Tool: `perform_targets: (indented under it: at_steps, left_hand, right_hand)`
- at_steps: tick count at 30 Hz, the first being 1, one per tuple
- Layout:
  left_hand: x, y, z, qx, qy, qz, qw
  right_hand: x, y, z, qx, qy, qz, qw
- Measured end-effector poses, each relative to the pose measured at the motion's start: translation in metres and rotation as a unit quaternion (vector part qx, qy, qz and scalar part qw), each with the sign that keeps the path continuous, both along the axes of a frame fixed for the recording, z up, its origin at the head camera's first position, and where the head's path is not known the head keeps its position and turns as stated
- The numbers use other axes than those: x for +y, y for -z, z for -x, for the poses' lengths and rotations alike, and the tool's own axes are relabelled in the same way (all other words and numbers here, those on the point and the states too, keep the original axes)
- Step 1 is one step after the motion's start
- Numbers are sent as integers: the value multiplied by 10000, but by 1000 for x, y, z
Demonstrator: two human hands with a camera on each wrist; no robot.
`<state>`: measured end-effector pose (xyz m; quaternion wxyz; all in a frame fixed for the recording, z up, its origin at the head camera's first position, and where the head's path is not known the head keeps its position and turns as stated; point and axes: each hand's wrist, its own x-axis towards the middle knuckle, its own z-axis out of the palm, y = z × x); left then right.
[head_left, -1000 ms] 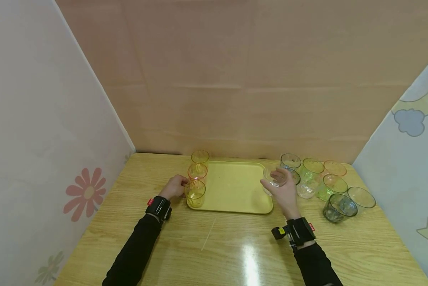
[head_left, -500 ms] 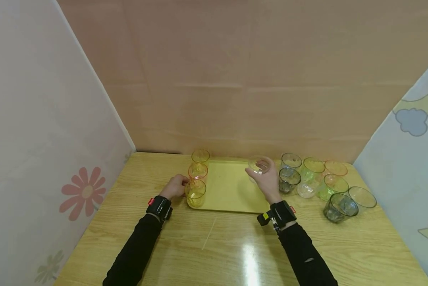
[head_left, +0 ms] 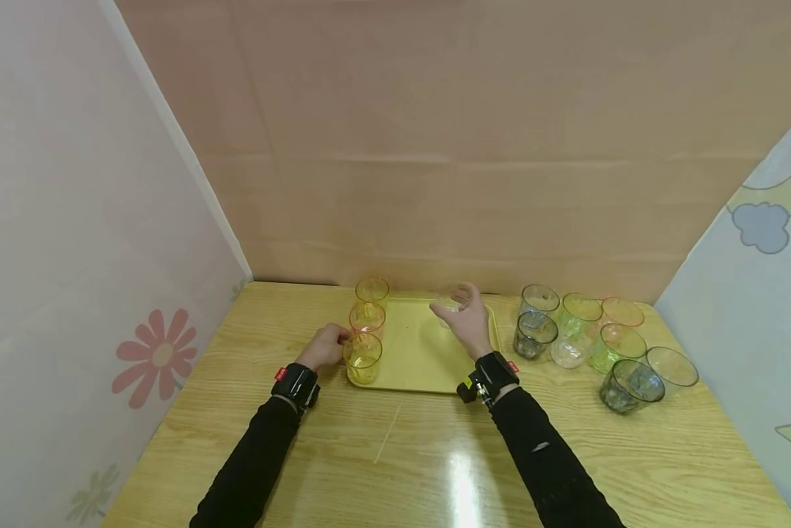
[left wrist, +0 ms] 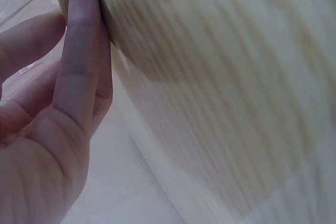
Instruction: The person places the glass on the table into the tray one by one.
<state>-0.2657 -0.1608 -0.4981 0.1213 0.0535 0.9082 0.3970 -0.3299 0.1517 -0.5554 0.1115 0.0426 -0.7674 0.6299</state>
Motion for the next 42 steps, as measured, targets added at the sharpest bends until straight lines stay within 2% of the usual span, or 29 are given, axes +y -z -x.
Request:
perform_targets:
  at_steps: [3,5,7,10,12,14,21,27,38,42]
  left_hand:
    - [0,-1,1,-12,13,-6,10000]
    - [0,-2,1,-58,-8,-39,10000]
    - [0,-2,2,-63,-23,-63,10000]
    - [0,-1,3,-46,-8,-64,10000]
    - [-1,-1,3,-22,12,-44,10000]
    - [-1,0,3,-20,27,-40,10000]
    - [1,-2,0,-85,-30,-55,9999]
    - [2,1,-1,-100,-20,-179,9998]
    - [-1,0,1,160,55,75,9998]
    - [-1,1,1,120,87,20,9999]
  right_hand:
    - [-12,-30,-15,-192,-37,-190,9996]
    - [-16,-37,-18,-162,-146,-432,9988]
    - [-22,-55,-26,-293,-233,-649,9972]
    - [-27,-56,-21,-169,-267,-653,9974]
    - [-33,-68,-24,-303,-261,-573,9976]
    - [-37,-71,-20,-327,-348,-467,9978]
    - [-54,-73,-9,-485,-566,-620,9953]
    - [-64,-70,-6,-645,-673,-858,9919]
    - [-71,-68,-1,-844,-898,-904,9883]
    - [-73,-67,1,-957,-982,-924,9862]
